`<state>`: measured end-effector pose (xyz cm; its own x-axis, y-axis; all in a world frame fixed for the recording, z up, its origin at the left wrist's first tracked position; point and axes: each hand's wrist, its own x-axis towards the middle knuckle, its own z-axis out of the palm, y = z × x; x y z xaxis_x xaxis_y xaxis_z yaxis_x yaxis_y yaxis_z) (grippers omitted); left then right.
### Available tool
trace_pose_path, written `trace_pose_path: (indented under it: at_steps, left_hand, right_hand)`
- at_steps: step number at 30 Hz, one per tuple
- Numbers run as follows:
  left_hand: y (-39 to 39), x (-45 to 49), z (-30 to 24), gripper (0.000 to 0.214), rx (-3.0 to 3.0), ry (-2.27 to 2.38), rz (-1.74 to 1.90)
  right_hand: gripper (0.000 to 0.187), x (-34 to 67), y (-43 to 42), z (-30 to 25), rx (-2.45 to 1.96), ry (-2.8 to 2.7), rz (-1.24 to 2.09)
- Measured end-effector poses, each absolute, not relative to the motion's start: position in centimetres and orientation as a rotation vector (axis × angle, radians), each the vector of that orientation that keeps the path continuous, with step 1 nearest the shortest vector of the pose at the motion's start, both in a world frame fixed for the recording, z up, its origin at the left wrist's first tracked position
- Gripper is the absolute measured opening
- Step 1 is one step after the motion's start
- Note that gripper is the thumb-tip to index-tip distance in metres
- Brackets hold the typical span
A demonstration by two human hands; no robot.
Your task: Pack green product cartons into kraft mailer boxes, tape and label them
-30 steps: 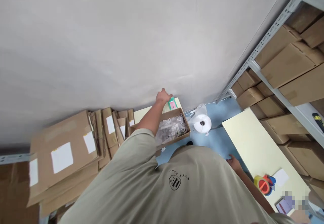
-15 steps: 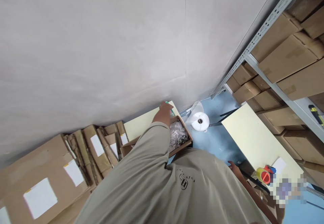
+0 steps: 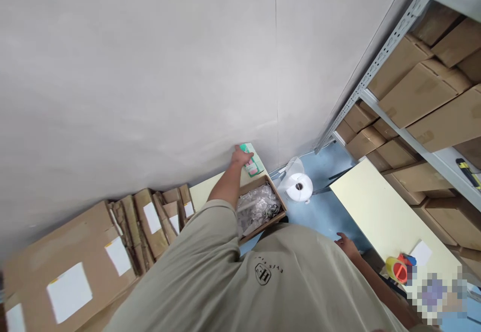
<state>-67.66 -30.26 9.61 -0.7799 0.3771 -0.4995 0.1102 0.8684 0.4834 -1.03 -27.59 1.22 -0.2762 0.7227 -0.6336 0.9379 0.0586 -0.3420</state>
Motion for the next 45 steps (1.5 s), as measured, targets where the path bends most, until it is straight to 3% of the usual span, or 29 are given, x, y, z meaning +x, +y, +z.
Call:
trace_pose_path:
  at_steps: [4,8,13,17,21,25,29,33,37,41,45]
  left_hand:
    - [-31.7,-66.8,12.9,0.087,0.257,2.406,1.121]
    - [-32.3,-62.7,16.8,0.083,0.204,2.084,1.668]
    - [-31.4,-53.1,20.9,0.076,0.252,1.694,1.915]
    - [-29.4,-43.3,22.7,0.086,0.435,1.508,1.872]
    - [-26.7,-33.1,23.4,0.097,0.638,1.349,1.74]
    - [-24.2,-23.9,23.8,0.106,0.898,1.211,1.653]
    - [-22.7,-15.8,24.4,0.105,1.189,1.098,1.512]
    - [-21.6,-8.7,25.3,0.103,1.414,0.947,1.331]
    - [-20.5,-3.1,26.2,0.086,1.465,0.756,1.315]
    - [-18.8,-0.3,27.4,0.07,1.386,0.757,1.25]
    - [-15.8,0.0,29.4,0.062,1.481,0.743,1.043]
  right_hand:
    - [0.027,-1.2,-26.3,0.8,1.665,2.103,-1.298]
    - [0.038,-1.1,-24.5,1.6,1.743,2.139,-1.5]
    - [0.055,-1.8,-22.0,6.7,1.78,2.082,-1.943]
    - [0.078,-1.8,-20.7,13.3,1.69,2.032,-2.358]
    - [0.078,1.0,-20.2,19.1,1.409,2.037,-2.686]
    - [0.084,5.8,-20.6,22.1,1.183,2.119,-2.771]
    - [0.099,10.9,-22.0,22.1,1.238,2.323,-2.674]
    - [0.102,15.7,-23.5,20.9,1.516,2.538,-2.567]
    - [0.105,20.2,-24.9,19.8,1.707,2.508,-2.615]
    - [0.102,24.1,-26.3,19.1,1.808,2.262,-2.837]
    - [0.095,27.3,-27.6,19.1,1.579,1.873,-3.17]
